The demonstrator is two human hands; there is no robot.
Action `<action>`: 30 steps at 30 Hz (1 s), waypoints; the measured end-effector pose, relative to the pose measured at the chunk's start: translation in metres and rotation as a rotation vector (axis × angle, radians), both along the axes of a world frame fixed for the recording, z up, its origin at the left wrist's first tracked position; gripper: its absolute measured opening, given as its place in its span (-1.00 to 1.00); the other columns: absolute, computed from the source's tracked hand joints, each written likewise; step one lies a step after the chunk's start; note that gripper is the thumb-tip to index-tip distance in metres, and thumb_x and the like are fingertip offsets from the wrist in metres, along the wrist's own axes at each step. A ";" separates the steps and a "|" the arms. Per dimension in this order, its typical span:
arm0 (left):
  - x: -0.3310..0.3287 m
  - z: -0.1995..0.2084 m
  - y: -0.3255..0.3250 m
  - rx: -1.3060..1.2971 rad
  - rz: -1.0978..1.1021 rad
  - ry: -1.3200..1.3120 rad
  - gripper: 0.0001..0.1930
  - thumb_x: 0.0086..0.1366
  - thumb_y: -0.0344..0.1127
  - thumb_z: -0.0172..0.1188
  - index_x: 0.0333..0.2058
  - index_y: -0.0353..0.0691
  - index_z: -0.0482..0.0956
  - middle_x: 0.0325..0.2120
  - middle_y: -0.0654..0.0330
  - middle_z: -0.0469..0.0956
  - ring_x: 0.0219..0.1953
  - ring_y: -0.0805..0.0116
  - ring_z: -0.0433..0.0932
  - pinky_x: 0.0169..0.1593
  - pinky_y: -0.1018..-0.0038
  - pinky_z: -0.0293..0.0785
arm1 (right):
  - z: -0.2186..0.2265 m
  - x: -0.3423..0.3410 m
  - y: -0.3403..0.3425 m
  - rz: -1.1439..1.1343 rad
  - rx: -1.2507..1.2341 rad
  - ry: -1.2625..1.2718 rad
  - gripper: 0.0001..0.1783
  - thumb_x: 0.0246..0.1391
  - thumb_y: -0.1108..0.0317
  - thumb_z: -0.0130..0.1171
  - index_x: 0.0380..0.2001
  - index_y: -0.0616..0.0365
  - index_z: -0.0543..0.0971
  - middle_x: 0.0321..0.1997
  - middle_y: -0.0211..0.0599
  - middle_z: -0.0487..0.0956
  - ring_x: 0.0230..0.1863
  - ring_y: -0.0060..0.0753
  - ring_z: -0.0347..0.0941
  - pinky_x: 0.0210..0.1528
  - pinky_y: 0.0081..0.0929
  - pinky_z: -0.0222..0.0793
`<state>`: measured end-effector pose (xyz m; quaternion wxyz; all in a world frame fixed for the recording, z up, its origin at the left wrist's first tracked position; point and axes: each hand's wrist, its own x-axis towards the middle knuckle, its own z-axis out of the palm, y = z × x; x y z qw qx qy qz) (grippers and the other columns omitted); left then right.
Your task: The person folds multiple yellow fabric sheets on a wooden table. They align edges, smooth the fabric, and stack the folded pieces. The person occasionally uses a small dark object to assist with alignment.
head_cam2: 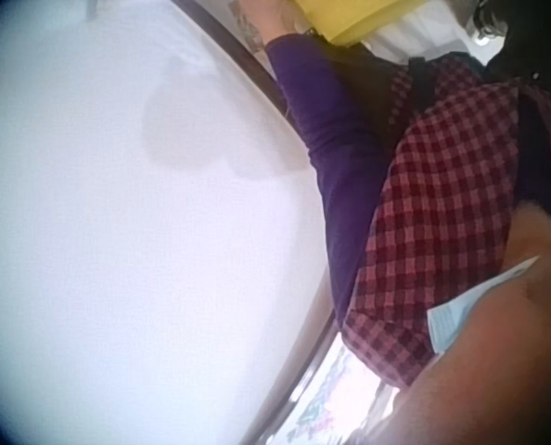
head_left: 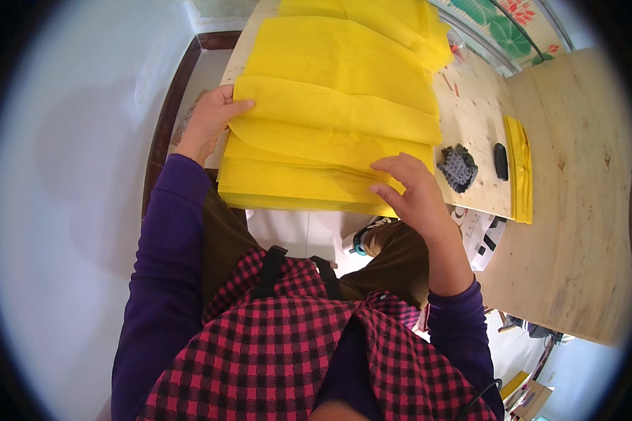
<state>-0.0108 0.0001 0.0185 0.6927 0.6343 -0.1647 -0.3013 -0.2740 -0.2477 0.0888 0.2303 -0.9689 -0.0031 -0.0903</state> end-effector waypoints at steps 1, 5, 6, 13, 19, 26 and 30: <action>0.000 0.000 0.000 0.004 -0.012 -0.009 -0.68 0.19 -0.44 0.24 -0.06 -0.34 0.55 -0.18 0.21 0.62 -0.18 0.45 0.57 -0.02 0.55 0.43 | 0.000 0.001 -0.001 -0.024 0.028 -0.009 -0.64 -0.02 0.24 0.32 -0.14 0.12 0.57 -0.11 -0.19 0.58 0.01 -0.04 0.43 0.17 -0.21 0.28; 0.002 0.001 0.001 0.009 -0.055 -0.039 -0.63 0.12 -0.50 0.27 -0.05 -0.32 0.55 -0.19 0.20 0.62 -0.17 0.45 0.57 0.00 0.54 0.43 | 0.001 0.017 -0.006 -0.066 0.061 -0.104 -0.52 -0.04 0.22 0.34 -0.03 0.14 0.51 0.04 -0.14 0.51 0.11 -0.03 0.38 0.20 -0.22 0.26; 0.002 0.001 0.001 0.008 -0.063 -0.045 -0.62 0.11 -0.51 0.28 -0.05 -0.31 0.55 -0.19 0.20 0.63 -0.17 0.45 0.57 0.00 0.54 0.43 | 0.001 0.024 -0.008 -0.057 0.049 -0.152 -0.49 -0.04 0.19 0.34 -0.02 0.14 0.50 0.07 -0.13 0.49 0.12 -0.03 0.37 0.19 -0.23 0.26; 0.001 0.005 0.002 0.005 -0.091 -0.068 -0.60 0.10 -0.47 0.32 -0.04 -0.30 0.54 -0.17 0.21 0.62 -0.15 0.46 0.56 0.01 0.53 0.41 | -0.007 0.071 -0.005 0.024 -0.218 -0.207 -0.39 -0.03 0.02 0.29 0.04 0.10 0.47 0.07 -0.09 0.49 0.20 -0.06 0.32 0.36 0.05 -0.04; -0.003 0.008 0.002 0.136 0.080 -0.031 -0.69 0.29 -0.14 0.19 -0.10 -0.21 0.56 -0.41 0.38 0.51 -0.44 0.60 0.37 -0.33 0.62 0.28 | 0.002 0.055 0.006 0.085 -0.299 -0.038 -0.49 -0.03 0.01 0.27 -0.09 0.11 0.53 -0.15 -0.16 0.57 0.01 -0.09 0.44 0.35 0.07 -0.01; -0.005 0.011 0.002 0.099 0.164 0.068 -0.65 0.37 0.01 0.06 -0.15 -0.15 0.57 -0.53 0.45 0.38 -0.54 0.64 0.20 -0.47 0.64 0.08 | -0.003 0.020 0.025 0.102 -0.198 0.003 -0.53 -0.05 0.09 0.30 -0.11 0.13 0.52 -0.12 -0.17 0.55 -0.03 -0.07 0.45 0.22 -0.11 0.22; -0.009 0.008 -0.003 0.052 0.248 0.053 -0.70 0.37 -0.07 0.07 -0.16 -0.16 0.57 -0.49 0.45 0.45 -0.54 0.66 0.21 -0.47 0.65 0.08 | -0.010 0.008 0.029 0.042 -0.124 0.000 -0.49 -0.06 0.13 0.31 -0.07 0.17 0.50 0.01 -0.13 0.51 0.02 -0.01 0.42 0.15 -0.19 0.29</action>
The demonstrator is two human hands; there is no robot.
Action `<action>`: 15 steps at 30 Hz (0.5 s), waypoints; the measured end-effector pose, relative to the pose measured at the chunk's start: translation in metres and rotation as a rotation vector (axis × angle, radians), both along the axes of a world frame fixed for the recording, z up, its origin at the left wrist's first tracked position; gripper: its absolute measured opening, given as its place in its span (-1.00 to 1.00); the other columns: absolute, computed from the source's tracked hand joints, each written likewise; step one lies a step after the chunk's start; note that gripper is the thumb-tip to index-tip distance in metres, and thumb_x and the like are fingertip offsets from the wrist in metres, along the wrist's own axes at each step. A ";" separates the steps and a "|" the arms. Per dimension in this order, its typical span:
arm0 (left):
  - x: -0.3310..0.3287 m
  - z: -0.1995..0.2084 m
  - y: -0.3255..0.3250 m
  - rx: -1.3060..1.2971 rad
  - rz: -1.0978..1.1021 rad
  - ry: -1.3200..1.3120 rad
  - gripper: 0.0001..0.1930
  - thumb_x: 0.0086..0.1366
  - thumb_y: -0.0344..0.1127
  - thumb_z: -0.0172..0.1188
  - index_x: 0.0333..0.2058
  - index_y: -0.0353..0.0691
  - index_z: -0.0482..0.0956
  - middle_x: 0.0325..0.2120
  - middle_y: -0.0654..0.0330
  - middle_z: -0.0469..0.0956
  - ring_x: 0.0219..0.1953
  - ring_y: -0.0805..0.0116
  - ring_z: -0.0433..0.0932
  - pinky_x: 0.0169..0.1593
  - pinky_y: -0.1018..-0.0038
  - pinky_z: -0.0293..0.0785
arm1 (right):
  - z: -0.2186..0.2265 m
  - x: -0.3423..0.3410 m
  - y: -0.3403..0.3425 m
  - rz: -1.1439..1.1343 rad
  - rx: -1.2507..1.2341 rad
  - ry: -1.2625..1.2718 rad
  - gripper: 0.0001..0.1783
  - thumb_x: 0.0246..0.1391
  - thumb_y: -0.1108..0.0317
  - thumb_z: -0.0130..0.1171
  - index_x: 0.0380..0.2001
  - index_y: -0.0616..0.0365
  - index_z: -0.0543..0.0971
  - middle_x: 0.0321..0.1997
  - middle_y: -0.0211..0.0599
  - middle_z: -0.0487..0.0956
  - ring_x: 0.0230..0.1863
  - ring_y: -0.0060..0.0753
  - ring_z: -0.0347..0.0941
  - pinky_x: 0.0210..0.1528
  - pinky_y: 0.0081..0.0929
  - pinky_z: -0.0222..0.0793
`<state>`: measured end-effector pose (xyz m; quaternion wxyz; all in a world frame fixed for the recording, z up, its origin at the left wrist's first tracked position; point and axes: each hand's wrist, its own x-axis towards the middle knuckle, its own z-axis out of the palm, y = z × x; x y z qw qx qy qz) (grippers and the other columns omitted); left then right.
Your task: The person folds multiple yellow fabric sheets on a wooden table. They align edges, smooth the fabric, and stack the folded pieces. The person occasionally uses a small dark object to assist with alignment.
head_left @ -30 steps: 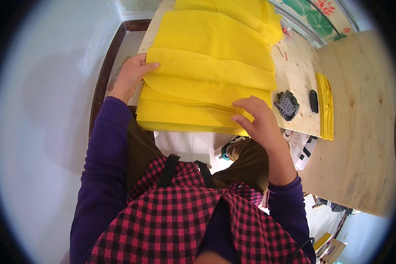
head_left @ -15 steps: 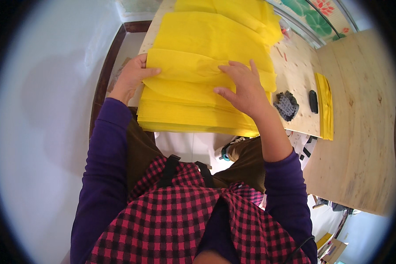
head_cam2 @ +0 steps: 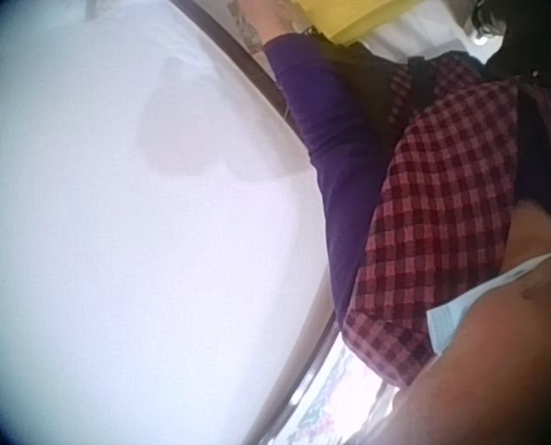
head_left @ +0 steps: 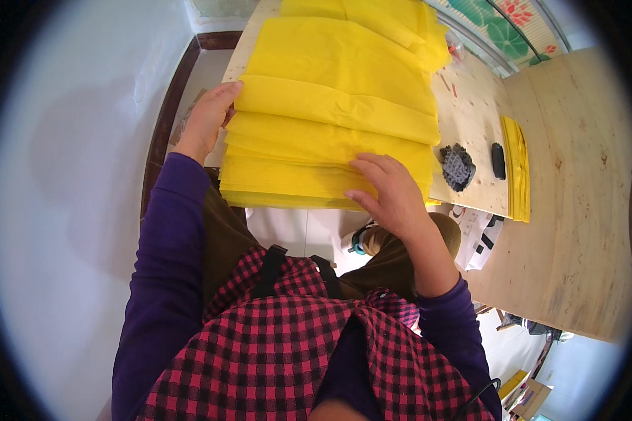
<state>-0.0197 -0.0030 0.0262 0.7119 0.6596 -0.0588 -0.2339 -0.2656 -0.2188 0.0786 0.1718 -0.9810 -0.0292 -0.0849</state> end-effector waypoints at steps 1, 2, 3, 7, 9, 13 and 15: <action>0.001 0.000 0.002 0.020 -0.044 -0.028 -0.72 0.36 -0.09 0.09 -0.17 -0.16 0.58 -0.49 0.46 0.46 -0.55 0.67 0.21 -0.48 0.65 0.08 | -0.002 -0.002 0.001 -0.017 0.023 0.000 -0.48 -0.06 0.13 0.31 -0.06 0.18 0.50 0.04 -0.11 0.50 0.05 0.00 0.40 0.16 -0.20 0.29; 0.002 0.000 0.004 0.039 -0.088 -0.056 -0.74 0.36 -0.12 0.10 -0.18 -0.16 0.58 -0.49 0.46 0.47 -0.56 0.68 0.21 -0.48 0.65 0.08 | -0.005 -0.005 0.002 -0.035 0.045 -0.001 -0.47 -0.06 0.14 0.32 -0.04 0.19 0.50 0.06 -0.09 0.49 0.07 0.02 0.39 0.16 -0.20 0.29; 0.003 -0.001 0.005 0.072 -0.117 -0.076 -0.76 0.35 -0.14 0.11 -0.18 -0.16 0.59 -0.49 0.47 0.48 -0.57 0.69 0.21 -0.48 0.65 0.08 | -0.007 -0.007 0.002 -0.059 0.072 0.009 -0.45 -0.05 0.15 0.32 -0.02 0.21 0.49 0.09 -0.07 0.47 0.09 0.03 0.38 0.17 -0.21 0.29; 0.007 -0.004 0.006 0.068 -0.192 -0.106 -0.80 0.32 -0.20 0.15 -0.21 -0.17 0.59 -0.54 0.50 0.47 -0.61 0.71 0.17 -0.51 0.66 0.06 | -0.013 -0.016 0.003 -0.093 0.135 0.001 -0.44 -0.04 0.19 0.32 0.01 0.22 0.48 0.12 -0.03 0.46 0.14 0.04 0.36 0.18 -0.21 0.30; 0.008 -0.004 0.005 0.082 -0.188 -0.108 -0.81 0.31 -0.23 0.16 -0.20 -0.18 0.60 -0.55 0.51 0.47 -0.63 0.71 0.16 -0.52 0.66 0.05 | -0.015 -0.018 0.003 -0.099 0.162 0.001 -0.45 -0.04 0.21 0.33 0.02 0.23 0.49 0.13 -0.03 0.45 0.15 0.03 0.36 0.18 -0.22 0.30; 0.006 0.001 0.005 0.070 -0.201 -0.099 -0.80 0.27 -0.31 0.19 -0.16 -0.19 0.59 -0.47 0.48 0.53 -0.58 0.71 0.22 -0.50 0.68 0.09 | -0.015 -0.020 0.000 -0.121 0.198 -0.001 -0.46 -0.04 0.22 0.33 0.00 0.22 0.50 0.13 -0.04 0.45 0.14 0.02 0.36 0.18 -0.24 0.30; 0.005 0.004 0.006 0.065 -0.215 -0.098 -0.78 0.26 -0.36 0.20 -0.12 -0.22 0.58 -0.39 0.42 0.58 -0.52 0.70 0.35 -0.45 0.70 0.21 | -0.014 -0.020 0.000 -0.132 0.198 -0.005 -0.48 -0.04 0.23 0.33 -0.01 0.21 0.50 0.13 -0.04 0.45 0.14 0.02 0.37 0.18 -0.25 0.30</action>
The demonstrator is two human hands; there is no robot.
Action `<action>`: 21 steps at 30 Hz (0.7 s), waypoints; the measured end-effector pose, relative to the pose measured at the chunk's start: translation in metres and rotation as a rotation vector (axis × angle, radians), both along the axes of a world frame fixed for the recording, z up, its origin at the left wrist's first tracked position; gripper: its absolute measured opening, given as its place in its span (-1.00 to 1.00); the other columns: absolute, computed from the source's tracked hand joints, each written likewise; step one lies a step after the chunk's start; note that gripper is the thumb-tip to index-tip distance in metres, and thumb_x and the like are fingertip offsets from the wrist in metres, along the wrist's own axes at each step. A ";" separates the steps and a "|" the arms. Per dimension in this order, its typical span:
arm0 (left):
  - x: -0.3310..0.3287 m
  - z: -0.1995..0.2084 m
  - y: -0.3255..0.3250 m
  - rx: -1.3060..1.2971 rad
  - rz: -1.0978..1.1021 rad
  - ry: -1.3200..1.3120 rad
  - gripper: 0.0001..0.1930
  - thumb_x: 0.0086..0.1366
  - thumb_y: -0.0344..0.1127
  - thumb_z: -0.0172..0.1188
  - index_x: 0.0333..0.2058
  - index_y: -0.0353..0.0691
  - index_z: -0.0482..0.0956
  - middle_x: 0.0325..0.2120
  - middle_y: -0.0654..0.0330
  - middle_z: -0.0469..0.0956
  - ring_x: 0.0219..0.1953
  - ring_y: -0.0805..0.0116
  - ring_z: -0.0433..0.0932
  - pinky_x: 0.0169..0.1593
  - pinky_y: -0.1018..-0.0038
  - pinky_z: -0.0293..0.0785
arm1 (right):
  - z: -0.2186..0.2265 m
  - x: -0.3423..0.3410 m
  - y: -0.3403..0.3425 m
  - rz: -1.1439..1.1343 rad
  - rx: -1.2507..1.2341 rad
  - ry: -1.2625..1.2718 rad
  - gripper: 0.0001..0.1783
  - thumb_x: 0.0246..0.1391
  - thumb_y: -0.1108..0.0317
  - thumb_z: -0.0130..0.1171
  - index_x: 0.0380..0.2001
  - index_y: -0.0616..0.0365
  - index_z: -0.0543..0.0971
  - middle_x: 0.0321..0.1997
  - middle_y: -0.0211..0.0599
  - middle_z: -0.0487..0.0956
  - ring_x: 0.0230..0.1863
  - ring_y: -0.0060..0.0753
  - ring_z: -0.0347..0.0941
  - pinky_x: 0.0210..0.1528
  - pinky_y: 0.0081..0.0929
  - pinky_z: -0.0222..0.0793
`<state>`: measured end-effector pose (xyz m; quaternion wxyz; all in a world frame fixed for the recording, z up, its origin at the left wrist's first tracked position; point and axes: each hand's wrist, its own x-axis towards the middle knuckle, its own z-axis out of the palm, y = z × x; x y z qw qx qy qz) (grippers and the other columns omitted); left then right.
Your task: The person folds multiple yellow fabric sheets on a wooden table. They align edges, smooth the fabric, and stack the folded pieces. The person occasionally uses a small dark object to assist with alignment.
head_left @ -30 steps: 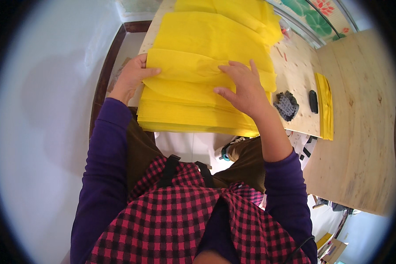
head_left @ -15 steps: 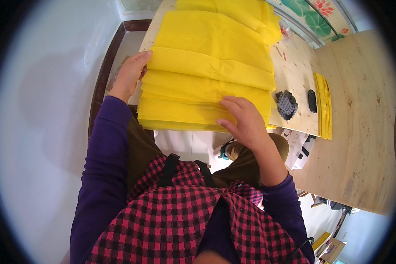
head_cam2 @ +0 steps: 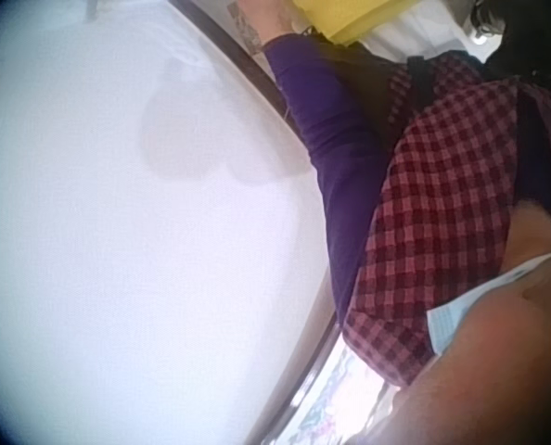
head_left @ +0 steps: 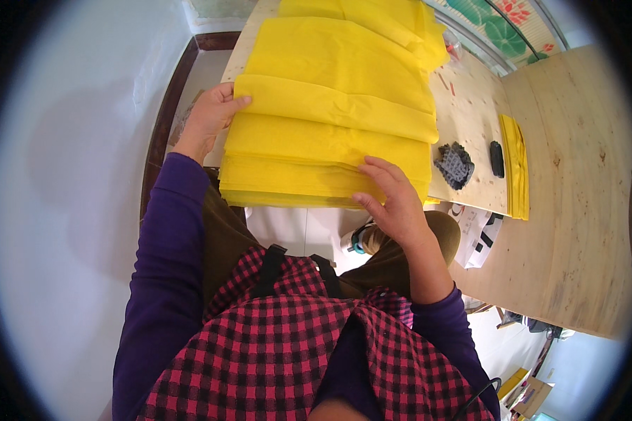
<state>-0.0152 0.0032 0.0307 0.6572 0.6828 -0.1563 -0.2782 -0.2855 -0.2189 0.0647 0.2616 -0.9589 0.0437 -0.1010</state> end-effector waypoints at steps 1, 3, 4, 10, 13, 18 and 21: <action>-0.001 0.001 0.000 -0.001 0.001 0.015 -0.76 0.25 -0.39 0.20 -0.10 -0.24 0.57 -0.34 0.38 0.59 -0.45 0.66 0.41 -0.39 0.70 0.27 | 0.000 0.000 0.000 -0.001 0.000 -0.006 -0.49 -0.04 0.25 0.33 0.00 0.20 0.50 0.13 -0.06 0.46 0.14 0.01 0.37 0.18 -0.26 0.30; -0.003 0.004 -0.001 -0.028 0.003 0.037 -0.71 0.23 -0.44 0.20 -0.06 -0.27 0.55 -0.25 0.29 0.62 -0.32 0.60 0.53 -0.27 0.68 0.40 | 0.002 0.002 0.000 -0.003 0.002 -0.019 -0.51 -0.03 0.29 0.33 0.00 0.16 0.51 0.13 -0.09 0.46 0.15 -0.02 0.37 0.18 -0.29 0.31; -0.003 0.005 -0.001 -0.013 -0.003 0.033 -0.70 0.22 -0.47 0.20 -0.05 -0.29 0.54 -0.23 0.27 0.62 -0.26 0.55 0.55 -0.21 0.66 0.42 | 0.003 0.003 -0.001 0.000 -0.003 -0.030 -0.51 -0.03 0.29 0.33 0.01 0.16 0.50 0.13 -0.09 0.46 0.15 -0.02 0.37 0.18 -0.28 0.31; -0.003 0.007 0.000 -0.047 -0.043 0.029 -0.65 0.19 -0.53 0.19 -0.02 -0.33 0.52 -0.18 0.21 0.62 -0.16 0.45 0.58 -0.05 0.58 0.45 | 0.010 0.021 -0.006 0.003 -0.040 -0.115 -0.46 -0.05 0.27 0.34 0.03 0.16 0.48 0.14 -0.07 0.45 0.16 0.01 0.36 0.18 -0.25 0.30; -0.004 0.009 0.000 -0.031 -0.049 0.009 -0.64 0.18 -0.54 0.19 0.00 -0.33 0.51 -0.16 0.19 0.62 -0.15 0.44 0.58 -0.03 0.57 0.45 | 0.011 0.041 -0.012 0.013 -0.117 -0.194 -0.42 -0.06 0.20 0.35 0.03 0.19 0.46 0.12 -0.03 0.45 0.16 0.03 0.35 0.20 -0.18 0.26; -0.004 0.012 0.001 0.001 -0.067 0.000 -0.63 0.18 -0.56 0.18 0.00 -0.34 0.50 -0.16 0.19 0.62 -0.14 0.45 0.58 -0.04 0.57 0.46 | 0.010 0.081 -0.018 0.036 -0.262 -0.240 -0.35 -0.03 0.05 0.31 0.09 0.14 0.43 0.13 -0.03 0.44 0.22 -0.03 0.29 0.33 -0.03 0.06; -0.002 0.010 0.002 0.001 -0.071 -0.014 -0.63 0.17 -0.53 0.20 0.00 -0.33 0.51 -0.17 0.21 0.62 -0.15 0.47 0.58 -0.08 0.58 0.45 | 0.013 0.089 -0.014 0.017 -0.339 -0.146 -0.38 -0.02 -0.02 0.27 0.04 0.12 0.48 0.05 -0.09 0.51 0.14 -0.09 0.37 0.36 0.02 -0.01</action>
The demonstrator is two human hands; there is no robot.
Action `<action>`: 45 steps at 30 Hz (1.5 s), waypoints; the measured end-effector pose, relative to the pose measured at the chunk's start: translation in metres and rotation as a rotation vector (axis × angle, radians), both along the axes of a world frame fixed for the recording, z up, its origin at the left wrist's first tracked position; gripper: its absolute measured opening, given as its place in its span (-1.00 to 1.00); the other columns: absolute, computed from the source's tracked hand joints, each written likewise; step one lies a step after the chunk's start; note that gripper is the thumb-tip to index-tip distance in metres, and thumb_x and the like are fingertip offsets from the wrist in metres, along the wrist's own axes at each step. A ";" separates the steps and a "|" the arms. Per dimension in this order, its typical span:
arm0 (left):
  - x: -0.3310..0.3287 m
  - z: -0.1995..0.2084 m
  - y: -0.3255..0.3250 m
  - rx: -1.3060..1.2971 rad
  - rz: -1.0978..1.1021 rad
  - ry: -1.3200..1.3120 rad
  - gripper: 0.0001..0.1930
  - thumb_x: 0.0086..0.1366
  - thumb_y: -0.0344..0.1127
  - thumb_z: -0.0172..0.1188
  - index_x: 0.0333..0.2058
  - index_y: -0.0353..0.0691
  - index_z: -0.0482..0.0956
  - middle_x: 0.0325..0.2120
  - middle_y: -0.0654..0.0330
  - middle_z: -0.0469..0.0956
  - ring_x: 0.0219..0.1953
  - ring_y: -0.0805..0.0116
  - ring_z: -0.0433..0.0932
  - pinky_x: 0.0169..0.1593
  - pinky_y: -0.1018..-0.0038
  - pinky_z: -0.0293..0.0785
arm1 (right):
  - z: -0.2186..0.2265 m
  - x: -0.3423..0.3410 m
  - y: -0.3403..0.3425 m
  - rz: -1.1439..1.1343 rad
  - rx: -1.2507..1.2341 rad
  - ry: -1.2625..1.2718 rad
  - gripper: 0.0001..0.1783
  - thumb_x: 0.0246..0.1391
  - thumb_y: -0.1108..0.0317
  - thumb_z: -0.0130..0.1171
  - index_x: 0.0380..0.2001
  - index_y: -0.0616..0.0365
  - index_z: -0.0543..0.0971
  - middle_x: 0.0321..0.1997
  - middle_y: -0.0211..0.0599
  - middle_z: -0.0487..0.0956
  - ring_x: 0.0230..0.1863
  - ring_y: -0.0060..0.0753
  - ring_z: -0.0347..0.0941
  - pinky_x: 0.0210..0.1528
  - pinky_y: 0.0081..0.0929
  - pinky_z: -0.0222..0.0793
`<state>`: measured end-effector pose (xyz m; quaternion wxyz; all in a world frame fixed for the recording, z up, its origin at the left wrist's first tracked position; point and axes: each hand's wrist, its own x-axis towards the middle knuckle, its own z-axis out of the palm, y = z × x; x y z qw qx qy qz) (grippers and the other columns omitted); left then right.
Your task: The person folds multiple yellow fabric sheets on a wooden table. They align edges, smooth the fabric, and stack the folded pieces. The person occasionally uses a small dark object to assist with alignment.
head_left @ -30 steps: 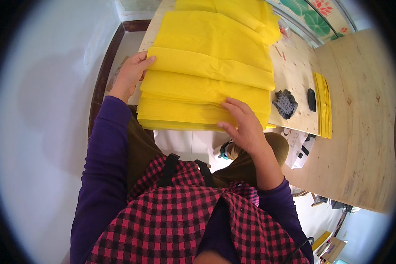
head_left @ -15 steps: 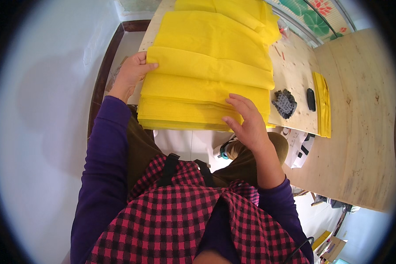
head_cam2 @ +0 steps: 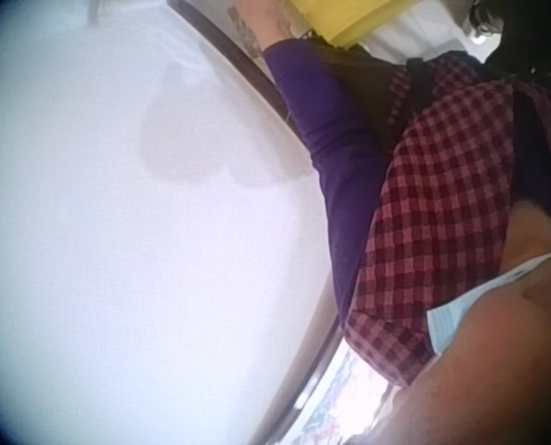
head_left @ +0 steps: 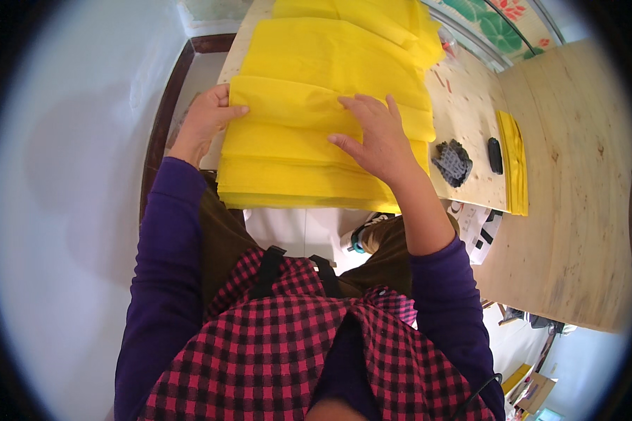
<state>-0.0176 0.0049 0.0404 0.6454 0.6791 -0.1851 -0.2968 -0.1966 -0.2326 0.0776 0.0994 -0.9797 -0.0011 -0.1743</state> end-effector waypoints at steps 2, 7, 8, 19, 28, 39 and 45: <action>0.001 -0.003 0.001 0.004 0.013 -0.035 -0.66 0.19 -0.46 0.22 -0.02 -0.31 0.52 -0.25 0.26 0.61 -0.29 0.55 0.54 -0.21 0.64 0.40 | 0.005 -0.005 0.003 0.024 0.007 0.054 -0.43 0.00 -0.02 0.26 -0.01 0.12 0.51 -0.04 -0.14 0.55 0.07 -0.11 0.41 0.35 0.02 0.00; 0.005 -0.008 0.003 -0.040 0.074 0.025 -0.72 0.28 -0.19 0.21 -0.11 -0.23 0.56 -0.49 0.45 0.47 -0.56 0.71 0.24 -0.49 0.71 0.11 | 0.009 -0.027 0.014 0.060 0.019 0.135 -0.51 0.01 0.00 0.25 -0.10 0.13 0.55 -0.18 -0.19 0.59 -0.04 -0.13 0.47 0.31 0.02 0.08; 0.004 -0.009 0.003 -0.058 0.100 0.047 -0.71 0.30 -0.15 0.19 -0.13 -0.21 0.57 -0.52 0.48 0.42 -0.58 0.72 0.19 -0.51 0.70 0.06 | 0.009 -0.033 0.016 0.061 0.030 0.145 -0.51 0.01 0.01 0.25 -0.10 0.13 0.54 -0.16 -0.18 0.58 -0.03 -0.13 0.46 0.29 0.00 0.11; 0.006 -0.013 0.003 -0.078 0.097 0.020 -0.78 0.33 -0.20 0.15 -0.16 -0.18 0.57 -0.54 0.54 0.39 -0.61 0.75 0.15 -0.54 0.72 0.03 | -0.004 -0.073 0.016 -0.034 0.188 0.089 -0.48 -0.03 0.14 0.31 -0.04 0.20 0.51 0.01 -0.06 0.53 0.04 0.02 0.42 0.10 -0.21 0.34; 0.006 -0.015 0.003 -0.078 0.061 0.010 -0.77 0.30 -0.29 0.18 -0.10 -0.19 0.57 -0.38 0.50 0.56 -0.53 0.79 0.25 -0.49 0.73 0.05 | -0.008 -0.083 0.007 -0.085 0.275 0.104 -0.51 0.00 0.15 0.30 -0.06 0.22 0.54 0.03 -0.05 0.53 0.07 0.02 0.41 0.12 -0.21 0.33; 0.008 -0.015 0.003 -0.060 0.057 -0.009 -0.64 0.20 -0.45 0.25 0.00 -0.24 0.51 -0.25 0.35 0.64 -0.52 0.81 0.37 -0.53 0.80 0.09 | -0.004 -0.075 0.001 -0.079 0.274 0.024 -0.50 -0.01 0.19 0.31 -0.02 0.19 0.51 0.04 -0.05 0.51 0.08 0.04 0.40 0.13 -0.23 0.33; 0.004 -0.009 0.001 -0.113 0.032 0.018 -0.60 0.16 -0.47 0.27 0.01 -0.25 0.51 -0.27 0.37 0.64 -0.55 0.82 0.30 -0.55 0.80 0.03 | 0.000 -0.042 -0.008 -0.020 0.204 -0.081 -0.44 -0.03 0.18 0.33 0.03 0.21 0.47 0.10 -0.01 0.46 0.13 0.03 0.36 0.15 -0.23 0.31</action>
